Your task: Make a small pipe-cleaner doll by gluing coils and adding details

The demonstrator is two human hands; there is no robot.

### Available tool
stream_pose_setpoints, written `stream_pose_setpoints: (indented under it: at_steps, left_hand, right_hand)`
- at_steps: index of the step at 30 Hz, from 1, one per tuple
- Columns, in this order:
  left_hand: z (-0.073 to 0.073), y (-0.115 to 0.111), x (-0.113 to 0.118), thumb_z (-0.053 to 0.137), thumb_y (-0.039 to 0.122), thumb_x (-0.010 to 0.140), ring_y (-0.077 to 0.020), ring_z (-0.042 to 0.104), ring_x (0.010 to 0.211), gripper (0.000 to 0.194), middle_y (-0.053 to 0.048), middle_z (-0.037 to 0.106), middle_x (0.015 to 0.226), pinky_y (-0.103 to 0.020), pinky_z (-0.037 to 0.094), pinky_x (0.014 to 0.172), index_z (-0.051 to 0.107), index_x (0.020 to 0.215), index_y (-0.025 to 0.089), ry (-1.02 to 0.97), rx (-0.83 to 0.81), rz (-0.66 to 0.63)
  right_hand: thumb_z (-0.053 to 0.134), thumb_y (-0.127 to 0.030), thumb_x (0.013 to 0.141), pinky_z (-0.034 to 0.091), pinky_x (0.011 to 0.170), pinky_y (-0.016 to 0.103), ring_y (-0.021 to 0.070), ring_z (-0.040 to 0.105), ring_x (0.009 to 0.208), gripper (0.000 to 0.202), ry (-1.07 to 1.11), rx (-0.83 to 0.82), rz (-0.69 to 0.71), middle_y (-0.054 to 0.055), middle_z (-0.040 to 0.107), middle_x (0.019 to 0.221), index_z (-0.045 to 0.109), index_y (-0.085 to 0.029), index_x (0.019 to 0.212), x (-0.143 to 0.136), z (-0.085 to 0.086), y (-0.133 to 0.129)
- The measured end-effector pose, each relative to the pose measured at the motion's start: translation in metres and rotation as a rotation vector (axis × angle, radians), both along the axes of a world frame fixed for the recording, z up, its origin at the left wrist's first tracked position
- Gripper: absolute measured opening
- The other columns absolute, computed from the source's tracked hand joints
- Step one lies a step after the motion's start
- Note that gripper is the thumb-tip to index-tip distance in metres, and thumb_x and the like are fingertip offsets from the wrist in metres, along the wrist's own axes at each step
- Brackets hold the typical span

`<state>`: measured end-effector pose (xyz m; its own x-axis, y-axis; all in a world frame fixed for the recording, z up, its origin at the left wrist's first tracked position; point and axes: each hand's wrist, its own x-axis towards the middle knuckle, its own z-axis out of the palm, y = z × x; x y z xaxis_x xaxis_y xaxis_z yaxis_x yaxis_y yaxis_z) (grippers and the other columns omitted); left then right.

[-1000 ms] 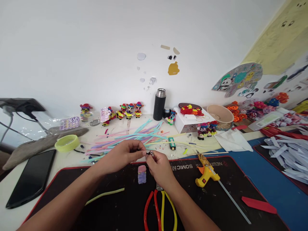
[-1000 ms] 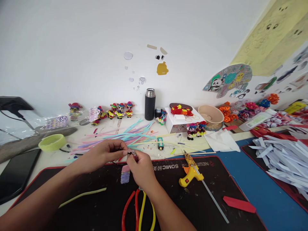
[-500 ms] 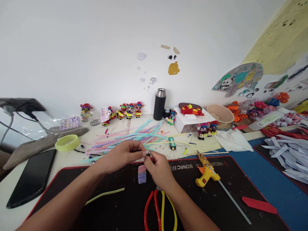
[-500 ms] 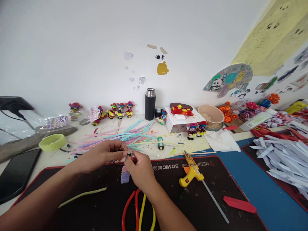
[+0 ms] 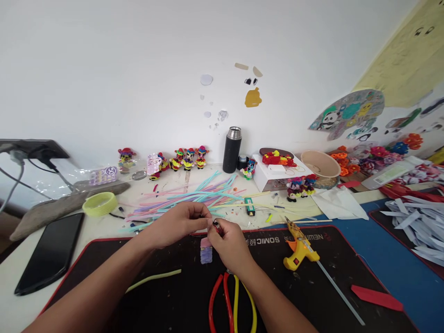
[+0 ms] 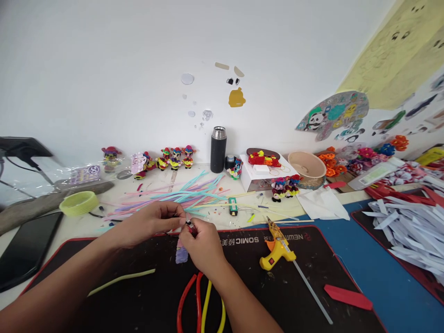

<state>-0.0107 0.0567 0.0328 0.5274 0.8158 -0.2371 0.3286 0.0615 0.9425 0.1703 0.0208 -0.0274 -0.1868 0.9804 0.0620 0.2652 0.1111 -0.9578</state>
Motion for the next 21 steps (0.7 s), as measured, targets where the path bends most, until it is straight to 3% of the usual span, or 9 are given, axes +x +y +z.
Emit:
stream_pose_setpoints:
  at_steps: [6, 12, 16, 21]
  left_hand:
    - [0.002, 0.000, 0.001, 0.070, 0.045, 0.087, -0.0135, 0.047, 0.067, 0.029, 0.002, 0.060, 0.074, -0.027, 0.033, 0.062, 0.068, 0.086, 0.016, -0.001, -0.007, 0.010]
    - [0.007, -0.001, 0.000, 0.075, 0.051, 0.085, -0.0119, 0.042, 0.061, 0.034, 0.004, 0.056, 0.068, -0.025, 0.030, 0.056, 0.067, 0.083, 0.017, -0.026, -0.005, 0.051]
    - [0.010, 0.000, -0.002, 0.076, 0.052, 0.084, -0.0114, 0.039, 0.059, 0.035, 0.006, 0.054, 0.066, -0.025, 0.029, 0.056, 0.067, 0.084, 0.018, -0.012, 0.044, 0.124]
    - [0.007, 0.000, 0.000, 0.069, 0.051, 0.087, -0.0155, 0.050, 0.070, 0.033, 0.002, 0.061, 0.075, -0.028, 0.039, 0.066, 0.069, 0.087, 0.018, 0.032, 0.159, 0.145]
  right_hand:
    - [0.058, -0.040, 0.092, 0.029, 0.055, 0.027, 0.0132, 0.040, 0.058, 0.031, 0.035, -0.038, 0.039, -0.005, 0.047, 0.060, 0.050, -0.022, 0.067, 0.001, -0.003, -0.001]
    - [0.068, -0.050, 0.094, 0.041, 0.064, 0.028, 0.0162, 0.052, 0.068, 0.032, 0.223, -0.129, 0.175, -0.001, 0.060, 0.074, 0.065, -0.019, 0.086, 0.001, -0.003, -0.001]
    - [0.074, -0.056, 0.091, 0.036, 0.056, 0.025, 0.0122, 0.040, 0.059, 0.041, 0.324, -0.163, 0.138, -0.006, 0.046, 0.066, 0.057, -0.021, 0.078, 0.002, -0.004, 0.003]
    - [0.076, -0.062, 0.089, 0.018, 0.044, 0.024, 0.0083, 0.023, 0.046, 0.048, 0.462, -0.226, 0.047, -0.012, 0.033, 0.055, 0.049, -0.024, 0.076, 0.006, -0.003, 0.007]
